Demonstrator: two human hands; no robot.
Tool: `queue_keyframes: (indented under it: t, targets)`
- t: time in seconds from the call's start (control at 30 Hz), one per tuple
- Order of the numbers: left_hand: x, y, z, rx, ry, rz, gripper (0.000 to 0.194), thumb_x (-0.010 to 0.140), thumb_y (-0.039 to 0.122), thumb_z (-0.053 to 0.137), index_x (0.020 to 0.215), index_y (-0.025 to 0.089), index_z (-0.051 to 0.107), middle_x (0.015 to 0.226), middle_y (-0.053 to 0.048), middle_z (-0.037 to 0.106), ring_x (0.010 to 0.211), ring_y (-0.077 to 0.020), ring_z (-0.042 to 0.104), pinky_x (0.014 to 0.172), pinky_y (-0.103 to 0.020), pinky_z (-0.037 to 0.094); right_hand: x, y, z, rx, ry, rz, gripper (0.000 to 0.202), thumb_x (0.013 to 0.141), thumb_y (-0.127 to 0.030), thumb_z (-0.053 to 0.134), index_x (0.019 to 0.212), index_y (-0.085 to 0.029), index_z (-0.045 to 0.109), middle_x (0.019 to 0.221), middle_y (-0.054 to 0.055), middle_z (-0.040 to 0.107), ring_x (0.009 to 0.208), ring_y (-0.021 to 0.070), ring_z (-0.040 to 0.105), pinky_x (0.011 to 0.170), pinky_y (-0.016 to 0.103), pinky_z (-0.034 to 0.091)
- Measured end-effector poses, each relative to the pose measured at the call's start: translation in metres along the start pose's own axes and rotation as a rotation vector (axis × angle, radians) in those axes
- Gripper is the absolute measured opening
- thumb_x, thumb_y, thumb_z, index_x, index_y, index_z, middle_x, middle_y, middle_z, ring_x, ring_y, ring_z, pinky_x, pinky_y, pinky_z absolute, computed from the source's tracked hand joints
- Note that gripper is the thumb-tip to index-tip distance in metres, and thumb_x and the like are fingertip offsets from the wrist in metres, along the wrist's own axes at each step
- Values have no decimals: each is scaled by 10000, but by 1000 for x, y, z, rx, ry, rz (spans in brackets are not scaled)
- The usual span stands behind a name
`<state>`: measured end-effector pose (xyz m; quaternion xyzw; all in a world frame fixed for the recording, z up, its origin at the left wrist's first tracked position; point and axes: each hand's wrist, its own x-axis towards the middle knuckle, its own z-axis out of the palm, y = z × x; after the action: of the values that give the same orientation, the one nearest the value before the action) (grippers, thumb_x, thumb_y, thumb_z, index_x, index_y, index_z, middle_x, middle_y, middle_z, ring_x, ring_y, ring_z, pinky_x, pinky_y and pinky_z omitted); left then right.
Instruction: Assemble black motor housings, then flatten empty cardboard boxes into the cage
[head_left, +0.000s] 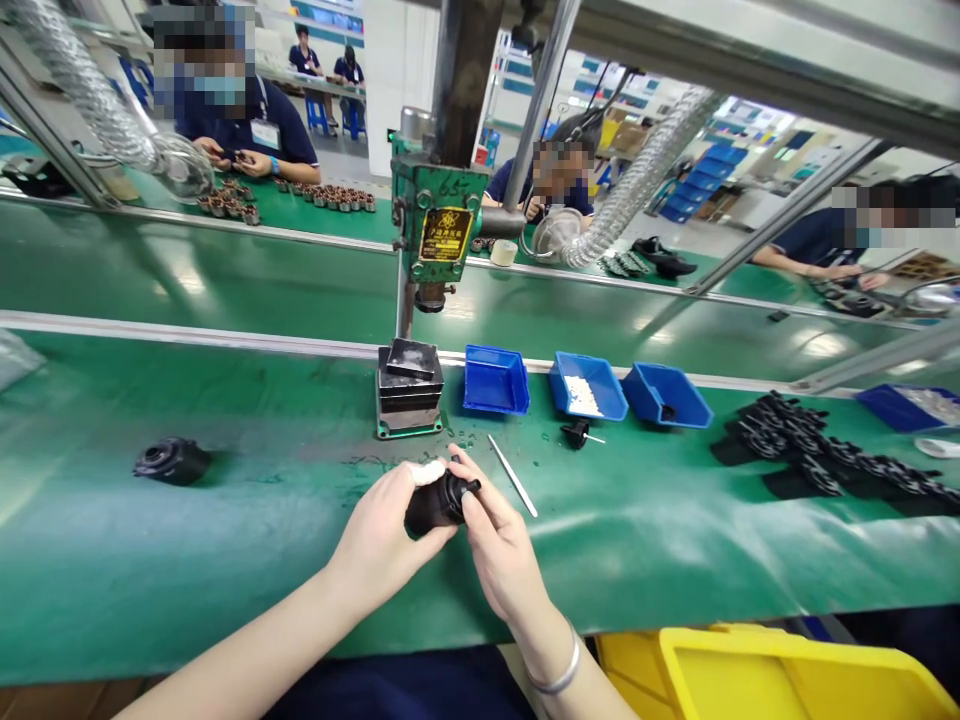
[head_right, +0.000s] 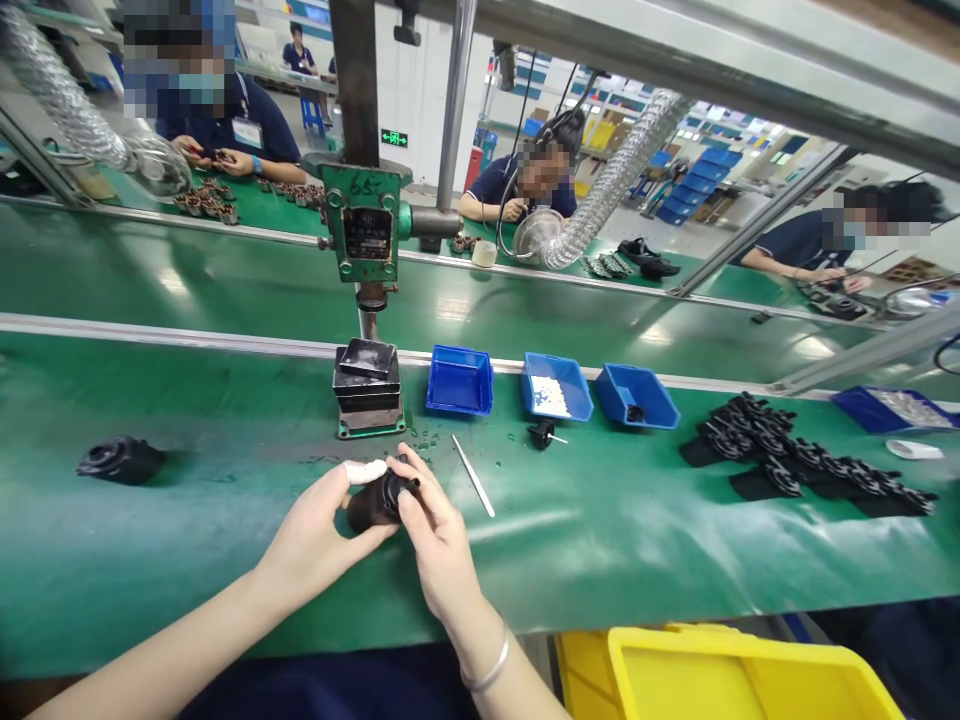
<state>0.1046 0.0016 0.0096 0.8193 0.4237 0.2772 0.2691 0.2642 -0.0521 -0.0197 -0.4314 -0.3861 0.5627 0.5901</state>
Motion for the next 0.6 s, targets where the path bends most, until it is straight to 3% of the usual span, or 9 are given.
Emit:
queue_keyframes:
  t: [0.1,0.2,0.3,0.43,0.53,0.6]
  targets:
    - [2,0,1,69,24,94,452,799,211,759,1172,222,506,1048,-47,661,944,-206,650,796,-342,557,-1,-2,-3,-70,-23,-10,316,993,-346,542,1298,-359,623,1541,14,416,1458,220,338,1228,424,272]
    - [2,2,5,133,105,267,389,869,230,680,1210,178,500,1094,-96,646,1005,-228,627,856,-353,539,-8,-11,-2,-159,49,-91,344,966,-348,586,1309,-365,595,1459,30,481,1396,202,414,1192,391,326]
    - [6,4,13,208,176,380,472,926,291,603,1347,136,457,1101,-137,625,1010,-258,598,832,-357,530,-15,-20,-1,-265,199,-220,385,900,-327,667,1277,-349,589,1237,41,552,1166,182,553,1019,346,477]
    - [16,11,34,271,167,496,662,948,266,553,1539,154,276,1024,-130,622,918,-262,590,742,-345,530,-23,-28,-9,-472,327,-314,417,786,-219,739,1178,-284,615,1042,32,539,974,165,560,797,279,531]
    - [18,20,52,230,116,532,707,961,270,526,1579,171,198,1011,-123,630,899,-248,618,697,-317,552,-33,-38,-27,-657,340,-384,457,743,-189,761,1162,-266,597,1010,25,562,923,157,561,745,259,521]
    - [17,22,59,168,41,486,751,956,338,538,1587,174,165,1151,-151,624,975,-254,645,739,-330,585,-40,-48,-57,-809,415,-445,433,773,-201,743,1170,-265,584,1022,26,585,920,157,572,763,267,519]
